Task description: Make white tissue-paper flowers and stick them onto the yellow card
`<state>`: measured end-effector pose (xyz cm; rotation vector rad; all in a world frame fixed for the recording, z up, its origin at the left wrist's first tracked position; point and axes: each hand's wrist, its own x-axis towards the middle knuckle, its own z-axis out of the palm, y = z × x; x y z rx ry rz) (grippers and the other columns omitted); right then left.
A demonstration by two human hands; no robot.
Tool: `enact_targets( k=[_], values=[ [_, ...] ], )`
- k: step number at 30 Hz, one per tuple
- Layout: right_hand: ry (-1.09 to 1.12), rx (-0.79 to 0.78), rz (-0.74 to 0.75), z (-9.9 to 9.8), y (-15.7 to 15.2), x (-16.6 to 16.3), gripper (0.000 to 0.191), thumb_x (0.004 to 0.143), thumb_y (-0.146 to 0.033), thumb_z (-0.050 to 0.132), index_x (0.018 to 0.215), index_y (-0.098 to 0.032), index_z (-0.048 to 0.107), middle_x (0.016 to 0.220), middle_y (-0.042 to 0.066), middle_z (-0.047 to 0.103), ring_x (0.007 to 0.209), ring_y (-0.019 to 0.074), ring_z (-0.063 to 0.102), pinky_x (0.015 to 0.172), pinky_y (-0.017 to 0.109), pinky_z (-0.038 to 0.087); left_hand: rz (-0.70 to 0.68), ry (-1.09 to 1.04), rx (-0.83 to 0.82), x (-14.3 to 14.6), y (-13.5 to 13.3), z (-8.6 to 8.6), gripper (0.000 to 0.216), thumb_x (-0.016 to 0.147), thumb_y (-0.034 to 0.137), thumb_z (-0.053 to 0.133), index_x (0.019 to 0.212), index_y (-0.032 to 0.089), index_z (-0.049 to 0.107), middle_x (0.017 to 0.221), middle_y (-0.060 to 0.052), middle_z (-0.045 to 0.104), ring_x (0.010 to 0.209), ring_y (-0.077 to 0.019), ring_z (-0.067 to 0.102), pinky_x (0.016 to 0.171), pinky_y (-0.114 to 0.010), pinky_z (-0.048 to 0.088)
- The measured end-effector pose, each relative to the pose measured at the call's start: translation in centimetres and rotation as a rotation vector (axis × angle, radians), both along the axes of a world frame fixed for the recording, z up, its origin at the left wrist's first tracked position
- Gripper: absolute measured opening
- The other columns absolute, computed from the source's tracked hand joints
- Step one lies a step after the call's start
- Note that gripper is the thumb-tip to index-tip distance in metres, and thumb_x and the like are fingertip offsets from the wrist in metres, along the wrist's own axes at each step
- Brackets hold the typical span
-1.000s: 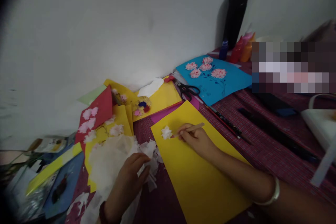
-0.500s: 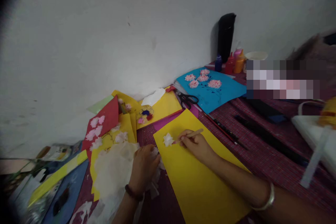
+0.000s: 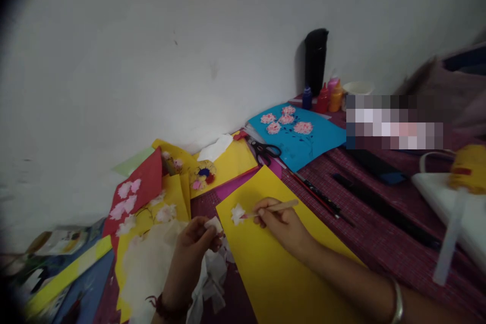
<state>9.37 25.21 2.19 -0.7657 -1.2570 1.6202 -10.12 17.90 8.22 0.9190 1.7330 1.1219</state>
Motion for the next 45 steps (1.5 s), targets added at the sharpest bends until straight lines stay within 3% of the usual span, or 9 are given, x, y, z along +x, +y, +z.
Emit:
enact_targets(
  k=[3,9,20,24,30,36,39,42,45],
  values=[
    [-0.019,0.086,-0.001,0.9,-0.6,0.2,0.015,0.087,-0.029,0.049,0.085,-0.018,0.060,0.073,0.003,0.060,0.066,0.0139,0.055,0.059,0.025,0.044,-0.028,-0.143,-0.015,1.6,1.6,-1.0,0.022,0.069,0.029,0.064,0.082,0.014,0.053,0.066,-0.001,0.065,0.054,-0.0104,0.057,0.053,-0.022,0.045],
    [-0.150,0.295,-0.009,1.5,-0.6,0.2,0.017,0.087,-0.021,0.048,0.084,-0.016,0.064,0.073,0.006,0.063,0.067,0.0158,0.059,0.060,0.027,0.045,-0.076,-0.197,-0.035,3.0,3.0,-2.7,0.024,0.066,0.025,0.067,0.084,0.014,0.056,0.063,0.000,0.066,0.053,-0.0106,0.058,0.053,-0.022,0.046],
    [-0.151,0.309,-0.006,1.5,-0.5,0.3,0.016,0.087,-0.020,0.049,0.087,-0.015,0.065,0.075,0.006,0.064,0.070,0.0154,0.060,0.064,0.026,0.047,-0.102,-0.177,0.004,3.2,3.0,-2.8,0.012,0.067,0.022,0.065,0.074,0.015,0.060,0.057,0.001,0.063,0.051,-0.0101,0.056,0.051,-0.021,0.045],
    [-0.165,0.310,-0.010,1.1,-0.6,0.1,0.015,0.087,-0.020,0.049,0.087,-0.016,0.064,0.075,0.005,0.064,0.070,0.0153,0.059,0.063,0.026,0.047,-0.109,-0.211,0.008,3.1,2.6,-2.6,0.017,0.070,0.026,0.066,0.080,0.013,0.063,0.068,-0.004,0.068,0.057,-0.0119,0.060,0.056,-0.023,0.048],
    [-0.018,0.072,-0.011,0.2,-0.6,-0.2,0.019,0.086,-0.034,0.054,0.094,-0.019,0.064,0.078,0.006,0.065,0.063,0.0138,0.057,0.055,0.025,0.047,-0.049,-0.452,0.035,2.5,2.3,-2.1,0.029,0.077,0.038,0.060,0.087,0.011,0.065,0.074,-0.010,0.071,0.064,-0.0159,0.064,0.061,-0.026,0.051],
    [-0.030,0.124,-0.115,1.1,-0.4,-0.1,0.030,0.085,-0.039,0.056,0.066,-0.018,0.066,0.070,0.006,0.063,0.063,0.0155,0.055,0.055,0.027,0.043,-0.101,-0.261,0.092,2.5,2.3,-3.4,0.019,0.073,0.032,0.067,0.084,0.016,0.067,0.073,-0.006,0.070,0.062,-0.0147,0.063,0.061,-0.027,0.051],
    [0.104,-0.134,-0.103,1.4,-0.7,-0.4,0.025,0.082,-0.042,0.060,0.076,-0.018,0.064,0.064,0.002,0.061,0.057,0.0132,0.053,0.053,0.025,0.042,-0.148,-0.003,0.167,2.8,2.1,-3.6,0.012,0.076,0.028,0.063,0.081,0.019,0.068,0.067,-0.002,0.066,0.061,-0.0137,0.060,0.060,-0.026,0.049],
    [0.337,-0.433,-0.016,1.3,-1.1,-0.8,0.022,0.078,-0.040,0.066,0.080,-0.018,0.061,0.061,-0.001,0.061,0.055,0.0100,0.054,0.055,0.021,0.042,-0.208,0.259,0.347,2.9,2.0,-3.1,0.008,0.075,0.020,0.063,0.079,0.023,0.069,0.076,-0.002,0.065,0.071,-0.0147,0.059,0.066,-0.026,0.047],
    [0.471,-0.578,0.125,1.3,-1.0,-0.7,0.022,0.076,-0.037,0.069,0.080,-0.017,0.060,0.068,0.000,0.064,0.053,0.0076,0.055,0.058,0.021,0.044,-0.199,0.330,0.397,2.8,1.8,-2.5,0.008,0.075,0.017,0.062,0.076,0.023,0.068,0.076,-0.001,0.064,0.073,-0.0137,0.058,0.068,-0.025,0.045]
  ],
)
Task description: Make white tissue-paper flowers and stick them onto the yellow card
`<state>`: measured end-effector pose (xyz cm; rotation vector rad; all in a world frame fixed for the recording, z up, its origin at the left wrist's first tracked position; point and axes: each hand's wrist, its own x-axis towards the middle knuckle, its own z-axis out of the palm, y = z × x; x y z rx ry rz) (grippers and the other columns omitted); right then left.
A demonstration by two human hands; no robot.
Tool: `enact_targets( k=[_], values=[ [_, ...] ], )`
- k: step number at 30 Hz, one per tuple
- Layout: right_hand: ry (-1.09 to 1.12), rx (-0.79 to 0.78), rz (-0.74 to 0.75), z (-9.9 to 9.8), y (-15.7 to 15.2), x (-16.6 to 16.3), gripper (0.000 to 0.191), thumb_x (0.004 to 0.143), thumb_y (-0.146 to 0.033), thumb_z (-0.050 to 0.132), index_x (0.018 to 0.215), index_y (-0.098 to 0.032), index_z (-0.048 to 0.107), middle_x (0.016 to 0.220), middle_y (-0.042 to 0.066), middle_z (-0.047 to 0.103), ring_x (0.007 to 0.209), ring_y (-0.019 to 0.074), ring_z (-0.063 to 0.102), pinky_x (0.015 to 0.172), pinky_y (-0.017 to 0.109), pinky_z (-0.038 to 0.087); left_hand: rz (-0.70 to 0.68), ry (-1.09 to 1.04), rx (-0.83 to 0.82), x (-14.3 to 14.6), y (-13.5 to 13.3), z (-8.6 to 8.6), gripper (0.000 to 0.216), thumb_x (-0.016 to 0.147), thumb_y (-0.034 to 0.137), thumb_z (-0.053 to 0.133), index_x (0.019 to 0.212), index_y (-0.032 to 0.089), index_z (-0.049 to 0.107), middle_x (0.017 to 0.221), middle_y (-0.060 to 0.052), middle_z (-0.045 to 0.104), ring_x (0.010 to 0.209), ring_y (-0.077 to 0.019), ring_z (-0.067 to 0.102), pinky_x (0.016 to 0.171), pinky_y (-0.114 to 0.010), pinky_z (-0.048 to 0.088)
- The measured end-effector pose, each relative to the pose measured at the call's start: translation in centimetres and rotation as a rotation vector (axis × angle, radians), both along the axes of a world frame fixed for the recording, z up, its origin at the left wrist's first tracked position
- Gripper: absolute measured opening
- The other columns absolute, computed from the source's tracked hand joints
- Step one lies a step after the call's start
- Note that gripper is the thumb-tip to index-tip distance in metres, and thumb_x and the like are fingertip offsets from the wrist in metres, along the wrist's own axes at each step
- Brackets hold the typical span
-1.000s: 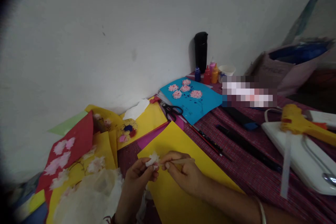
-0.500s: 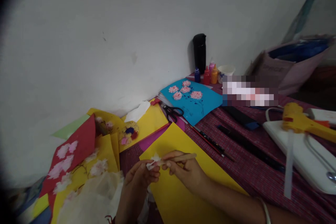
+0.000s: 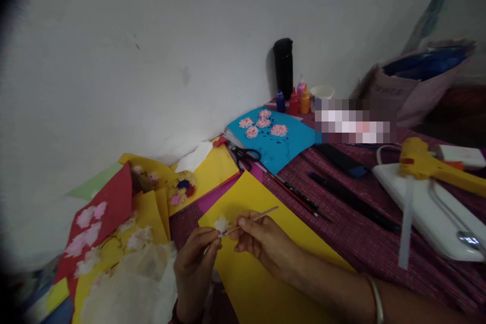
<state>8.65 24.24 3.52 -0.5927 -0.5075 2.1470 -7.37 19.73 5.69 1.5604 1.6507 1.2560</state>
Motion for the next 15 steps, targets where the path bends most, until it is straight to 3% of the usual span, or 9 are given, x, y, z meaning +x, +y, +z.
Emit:
enact_targets(
  k=[2,5,7,11,15],
  values=[
    [-0.034,0.111,0.028,0.3,0.4,0.3,0.022,0.075,-0.036,0.071,0.083,-0.017,0.062,0.070,0.001,0.064,0.051,0.0068,0.053,0.057,0.021,0.044,0.014,-0.135,-0.113,0.0,0.0,0.2,0.007,0.077,0.020,0.061,0.071,0.021,0.064,0.064,0.002,0.059,0.063,-0.0108,0.054,0.062,-0.022,0.043],
    [-0.247,0.417,-0.023,1.0,1.2,0.8,0.022,0.074,-0.036,0.070,0.078,-0.015,0.066,0.065,-0.001,0.058,0.051,0.0073,0.050,0.051,0.020,0.040,0.000,-0.415,-0.280,0.0,0.4,0.6,0.011,0.077,0.025,0.061,0.069,0.018,0.060,0.056,0.004,0.054,0.054,-0.0081,0.048,0.053,-0.019,0.040],
    [-0.334,0.467,-0.058,1.2,1.7,1.0,0.024,0.075,-0.038,0.068,0.074,-0.015,0.064,0.064,-0.001,0.058,0.053,0.0086,0.051,0.051,0.021,0.039,-0.059,-0.435,-0.350,-0.1,1.0,1.2,0.012,0.077,0.027,0.060,0.072,0.017,0.060,0.058,0.004,0.054,0.053,-0.0079,0.048,0.052,-0.019,0.040],
    [-0.279,0.276,-0.123,0.4,2.7,1.0,0.026,0.076,-0.041,0.065,0.078,-0.016,0.058,0.064,-0.001,0.061,0.051,0.0093,0.052,0.051,0.022,0.040,-0.077,-0.059,-0.334,-0.7,2.5,2.5,0.014,0.077,0.028,0.059,0.087,0.018,0.061,0.074,-0.001,0.062,0.065,-0.0119,0.056,0.062,-0.023,0.045],
    [-0.292,0.278,-0.167,-0.8,3.8,1.3,0.025,0.077,-0.041,0.064,0.076,-0.016,0.057,0.064,-0.001,0.060,0.049,0.0080,0.051,0.048,0.021,0.037,-0.118,0.426,-0.206,-1.0,3.1,1.8,0.012,0.079,0.022,0.054,0.089,0.018,0.059,0.088,-0.005,0.061,0.082,-0.0180,0.057,0.073,-0.031,0.046]
  ],
)
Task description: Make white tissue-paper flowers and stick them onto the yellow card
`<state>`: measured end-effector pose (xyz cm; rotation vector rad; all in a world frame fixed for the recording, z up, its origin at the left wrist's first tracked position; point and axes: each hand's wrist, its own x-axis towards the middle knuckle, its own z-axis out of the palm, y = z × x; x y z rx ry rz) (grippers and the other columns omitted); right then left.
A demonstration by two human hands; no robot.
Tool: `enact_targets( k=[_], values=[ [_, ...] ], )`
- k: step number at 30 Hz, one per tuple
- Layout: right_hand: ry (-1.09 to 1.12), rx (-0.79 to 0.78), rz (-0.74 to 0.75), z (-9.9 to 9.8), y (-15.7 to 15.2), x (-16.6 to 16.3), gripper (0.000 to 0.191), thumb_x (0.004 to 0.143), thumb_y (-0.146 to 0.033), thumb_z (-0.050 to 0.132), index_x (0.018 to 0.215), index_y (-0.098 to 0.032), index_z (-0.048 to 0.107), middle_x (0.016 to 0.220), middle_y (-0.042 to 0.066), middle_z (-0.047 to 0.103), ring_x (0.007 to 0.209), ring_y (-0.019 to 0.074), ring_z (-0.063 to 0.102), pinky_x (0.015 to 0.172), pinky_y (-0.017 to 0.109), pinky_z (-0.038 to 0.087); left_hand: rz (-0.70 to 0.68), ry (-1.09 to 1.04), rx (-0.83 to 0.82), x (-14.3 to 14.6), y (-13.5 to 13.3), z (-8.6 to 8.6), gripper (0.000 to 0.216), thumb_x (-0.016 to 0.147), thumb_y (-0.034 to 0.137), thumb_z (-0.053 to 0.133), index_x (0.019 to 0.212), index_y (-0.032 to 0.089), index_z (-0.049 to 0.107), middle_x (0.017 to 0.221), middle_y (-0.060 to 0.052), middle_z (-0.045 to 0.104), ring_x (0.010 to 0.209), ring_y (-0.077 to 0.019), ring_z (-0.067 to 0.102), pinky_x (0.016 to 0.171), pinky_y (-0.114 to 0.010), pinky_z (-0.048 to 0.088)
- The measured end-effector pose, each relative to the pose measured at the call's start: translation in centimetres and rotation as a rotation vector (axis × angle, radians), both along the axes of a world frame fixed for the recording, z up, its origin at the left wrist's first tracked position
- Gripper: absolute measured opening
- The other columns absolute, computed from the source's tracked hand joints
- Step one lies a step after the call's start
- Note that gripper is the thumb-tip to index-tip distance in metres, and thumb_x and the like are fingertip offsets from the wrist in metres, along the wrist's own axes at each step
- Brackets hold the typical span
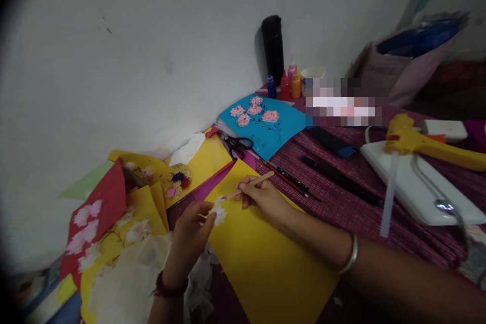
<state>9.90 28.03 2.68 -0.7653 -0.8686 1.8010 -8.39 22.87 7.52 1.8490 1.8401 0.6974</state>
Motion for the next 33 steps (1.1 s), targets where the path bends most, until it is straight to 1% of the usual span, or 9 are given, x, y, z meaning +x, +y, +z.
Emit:
enact_targets(
  k=[3,6,11,17,20,23,25,28,33],
  values=[
    [-0.047,0.019,-0.010,-0.4,0.6,0.2,0.026,0.075,-0.041,0.065,0.074,-0.016,0.058,0.061,-0.001,0.059,0.048,0.0084,0.050,0.047,0.021,0.037,-0.154,0.254,0.090,0.5,-0.1,-1.4,0.029,0.074,0.013,0.056,0.102,0.019,0.058,0.108,-0.010,0.055,0.104,-0.0252,0.049,0.090,-0.043,0.039],
    [-0.088,0.021,-0.021,-0.4,0.9,0.3,0.027,0.073,-0.041,0.066,0.074,-0.015,0.058,0.060,-0.001,0.059,0.049,0.0087,0.050,0.048,0.022,0.038,-0.212,0.318,0.076,1.1,0.0,-2.4,0.034,0.071,0.007,0.053,0.101,0.021,0.059,0.110,-0.010,0.052,0.105,-0.0262,0.046,0.090,-0.044,0.037],
    [-0.157,0.040,-0.015,-0.2,0.9,0.3,0.026,0.071,-0.040,0.067,0.071,-0.015,0.058,0.057,-0.003,0.056,0.049,0.0087,0.048,0.047,0.022,0.036,-0.161,0.263,0.041,1.2,0.3,-3.2,0.016,0.074,0.004,0.047,0.072,0.019,0.054,0.086,-0.004,0.051,0.085,-0.0189,0.049,0.078,-0.033,0.040],
    [-0.272,0.104,0.044,-0.5,0.2,0.1,0.019,0.074,-0.035,0.062,0.073,-0.018,0.055,0.062,-0.002,0.057,0.052,0.0098,0.049,0.049,0.022,0.038,-0.101,0.199,-0.002,0.1,0.4,-3.8,0.016,0.074,0.004,0.045,0.070,0.019,0.049,0.077,-0.002,0.050,0.074,-0.0157,0.048,0.068,-0.028,0.038],
    [-0.364,0.258,0.103,-0.8,-0.4,-0.2,0.015,0.080,-0.031,0.056,0.075,-0.017,0.059,0.067,0.000,0.058,0.058,0.0116,0.052,0.051,0.022,0.039,-0.103,0.127,-0.017,-0.5,0.4,-3.8,0.015,0.075,0.006,0.045,0.069,0.019,0.049,0.075,-0.001,0.050,0.072,-0.0145,0.049,0.066,-0.027,0.037],
    [-0.473,0.468,0.154,-0.9,-0.8,-0.4,0.020,0.084,-0.024,0.052,0.071,-0.016,0.064,0.073,0.003,0.060,0.067,0.0140,0.056,0.057,0.024,0.041,-0.101,0.066,-0.016,-0.9,0.4,-3.8,0.014,0.076,0.008,0.046,0.068,0.019,0.050,0.074,0.000,0.051,0.071,-0.0138,0.050,0.065,-0.025,0.038],
    [-0.523,0.543,0.161,-1.0,-0.9,-0.4,0.021,0.085,-0.020,0.051,0.073,-0.015,0.067,0.076,0.004,0.062,0.071,0.0147,0.057,0.061,0.024,0.042,-0.093,0.053,-0.011,-1.0,0.4,-3.9,0.014,0.076,0.009,0.046,0.068,0.019,0.051,0.074,0.000,0.051,0.070,-0.0138,0.051,0.064,-0.025,0.037],
    [-0.550,0.551,0.164,-1.1,-1.0,-0.5,0.019,0.084,-0.018,0.051,0.080,-0.015,0.069,0.076,0.004,0.063,0.068,0.0142,0.058,0.059,0.024,0.042,-0.085,0.044,-0.014,-1.1,0.5,-3.9,0.013,0.076,0.010,0.046,0.067,0.019,0.051,0.073,0.000,0.052,0.071,-0.0141,0.051,0.065,-0.025,0.038],
    [-0.565,0.566,0.171,-1.0,-1.2,-0.6,0.019,0.086,-0.020,0.051,0.079,-0.016,0.068,0.075,0.003,0.062,0.065,0.0134,0.057,0.056,0.023,0.041,-0.108,-0.003,-0.035,-1.3,0.9,-4.0,0.012,0.077,0.012,0.047,0.070,0.019,0.053,0.073,0.000,0.054,0.072,-0.0144,0.052,0.066,-0.026,0.038]
  ],
)
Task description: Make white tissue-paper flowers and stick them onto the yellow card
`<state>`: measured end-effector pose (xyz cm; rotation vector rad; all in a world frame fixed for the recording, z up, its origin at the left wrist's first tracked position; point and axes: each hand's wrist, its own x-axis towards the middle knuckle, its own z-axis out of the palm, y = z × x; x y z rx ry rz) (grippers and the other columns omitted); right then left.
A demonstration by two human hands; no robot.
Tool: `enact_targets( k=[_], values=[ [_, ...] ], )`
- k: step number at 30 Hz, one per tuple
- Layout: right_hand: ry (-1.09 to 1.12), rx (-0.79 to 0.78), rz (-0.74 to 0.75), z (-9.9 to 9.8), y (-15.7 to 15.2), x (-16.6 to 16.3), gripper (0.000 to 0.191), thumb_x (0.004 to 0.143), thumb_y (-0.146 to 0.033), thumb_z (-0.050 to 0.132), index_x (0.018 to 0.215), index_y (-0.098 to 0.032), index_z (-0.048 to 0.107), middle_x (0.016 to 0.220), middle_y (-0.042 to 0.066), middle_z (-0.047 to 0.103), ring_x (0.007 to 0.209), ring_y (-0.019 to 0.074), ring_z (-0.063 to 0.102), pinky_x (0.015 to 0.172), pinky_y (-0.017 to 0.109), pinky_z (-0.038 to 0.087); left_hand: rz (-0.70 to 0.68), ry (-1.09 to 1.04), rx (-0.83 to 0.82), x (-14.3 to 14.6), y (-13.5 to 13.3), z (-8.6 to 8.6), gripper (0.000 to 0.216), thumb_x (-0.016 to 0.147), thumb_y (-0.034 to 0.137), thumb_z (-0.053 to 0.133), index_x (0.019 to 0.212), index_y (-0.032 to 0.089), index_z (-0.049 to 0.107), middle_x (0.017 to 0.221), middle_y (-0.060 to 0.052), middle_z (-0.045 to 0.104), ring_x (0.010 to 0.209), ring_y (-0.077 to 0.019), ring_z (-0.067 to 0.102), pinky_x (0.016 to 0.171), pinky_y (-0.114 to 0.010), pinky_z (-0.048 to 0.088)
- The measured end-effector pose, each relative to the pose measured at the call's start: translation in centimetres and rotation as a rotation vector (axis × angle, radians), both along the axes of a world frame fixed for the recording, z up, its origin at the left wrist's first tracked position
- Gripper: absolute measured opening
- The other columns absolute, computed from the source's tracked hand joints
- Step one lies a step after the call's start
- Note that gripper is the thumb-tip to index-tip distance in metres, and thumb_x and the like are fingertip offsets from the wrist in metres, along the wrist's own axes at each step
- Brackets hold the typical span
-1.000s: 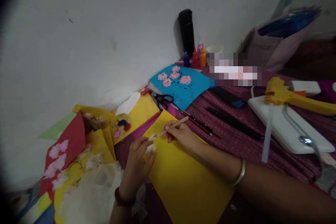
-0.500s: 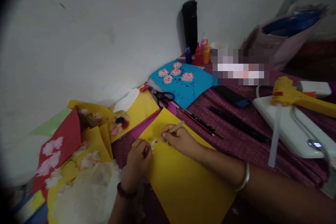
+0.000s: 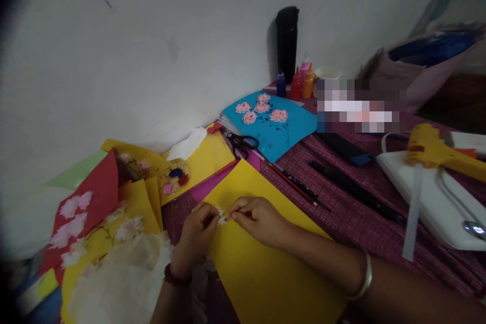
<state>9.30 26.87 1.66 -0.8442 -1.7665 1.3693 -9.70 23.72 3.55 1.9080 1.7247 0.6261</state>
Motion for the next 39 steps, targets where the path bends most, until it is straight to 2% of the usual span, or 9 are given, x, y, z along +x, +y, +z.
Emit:
enact_targets(
  k=[5,14,19,21,27,31,34,37,39],
  values=[
    [-0.054,0.086,0.005,-0.1,-0.1,0.0,0.018,0.086,-0.018,0.050,0.085,-0.016,0.068,0.079,0.004,0.064,0.072,0.0147,0.059,0.062,0.024,0.044,0.016,-0.089,0.000,-0.2,0.0,0.0,0.012,0.078,0.014,0.049,0.070,0.019,0.056,0.072,0.000,0.055,0.072,-0.0138,0.052,0.066,-0.026,0.039],
    [-0.111,0.249,0.071,-0.1,-0.3,-0.1,0.020,0.088,-0.016,0.047,0.095,-0.020,0.065,0.088,0.002,0.066,0.082,0.0144,0.059,0.075,0.026,0.042,0.022,-0.073,-0.010,-0.7,0.0,-0.4,0.012,0.078,0.012,0.049,0.071,0.018,0.056,0.074,0.000,0.056,0.074,-0.0140,0.052,0.069,-0.026,0.039],
    [-0.196,0.330,0.047,-0.6,-0.5,-0.2,0.019,0.089,-0.019,0.046,0.094,-0.019,0.064,0.082,0.002,0.067,0.074,0.0152,0.058,0.069,0.028,0.039,-0.083,-0.164,-0.036,-0.4,-0.4,0.0,0.019,0.077,0.011,0.050,0.093,0.019,0.059,0.090,-0.003,0.055,0.086,-0.0149,0.053,0.075,-0.027,0.042],
    [-0.199,0.343,0.032,-0.8,-0.6,-0.2,0.019,0.089,-0.020,0.045,0.095,-0.019,0.064,0.083,0.002,0.068,0.074,0.0159,0.059,0.069,0.029,0.039,-0.123,-0.179,-0.028,-0.2,-0.5,0.1,0.025,0.073,0.008,0.052,0.094,0.019,0.059,0.095,-0.004,0.053,0.091,-0.0155,0.052,0.079,-0.027,0.042],
    [-0.139,0.282,0.009,-0.4,-0.7,-0.1,0.019,0.088,-0.021,0.047,0.092,-0.018,0.066,0.082,0.003,0.069,0.075,0.0163,0.060,0.069,0.028,0.042,-0.101,-0.117,0.015,0.5,-0.3,-0.1,0.024,0.069,-0.001,0.047,0.079,0.018,0.058,0.089,-0.003,0.051,0.086,-0.0145,0.051,0.075,-0.027,0.041],
    [-0.018,0.105,-0.017,-0.1,-0.3,0.3,0.022,0.089,-0.021,0.045,0.084,-0.017,0.066,0.084,0.005,0.066,0.077,0.0152,0.060,0.068,0.026,0.044,-0.055,-0.077,0.010,0.7,0.0,-0.5,0.021,0.069,0.000,0.046,0.074,0.018,0.056,0.084,-0.002,0.051,0.082,-0.0143,0.051,0.073,-0.027,0.041],
    [0.071,-0.081,-0.131,-0.1,0.0,0.5,0.023,0.088,-0.025,0.046,0.075,-0.016,0.062,0.076,0.004,0.062,0.069,0.0139,0.058,0.060,0.025,0.044,-0.029,-0.138,-0.018,-0.5,-0.4,0.8,0.022,0.073,0.005,0.047,0.086,0.019,0.057,0.091,-0.003,0.053,0.083,-0.0142,0.053,0.070,-0.026,0.043],
    [0.108,-0.228,-0.129,0.0,0.0,0.5,0.019,0.086,-0.029,0.048,0.077,-0.016,0.058,0.070,0.002,0.059,0.063,0.0132,0.055,0.055,0.024,0.042,0.079,-0.192,-0.045,-3.1,-2.4,4.1,0.029,0.078,0.012,0.048,0.105,0.022,0.053,0.099,-0.003,0.055,0.081,-0.0126,0.056,0.067,-0.025,0.046],
    [0.116,-0.264,-0.086,0.0,-0.2,0.3,0.018,0.085,-0.031,0.049,0.077,-0.017,0.057,0.069,0.002,0.059,0.061,0.0131,0.053,0.055,0.024,0.042,0.158,-0.089,-0.034,-4.7,-4.8,6.2,0.021,0.080,0.016,0.050,0.099,0.022,0.055,0.094,-0.002,0.058,0.079,-0.0121,0.057,0.070,-0.025,0.046]
  ],
)
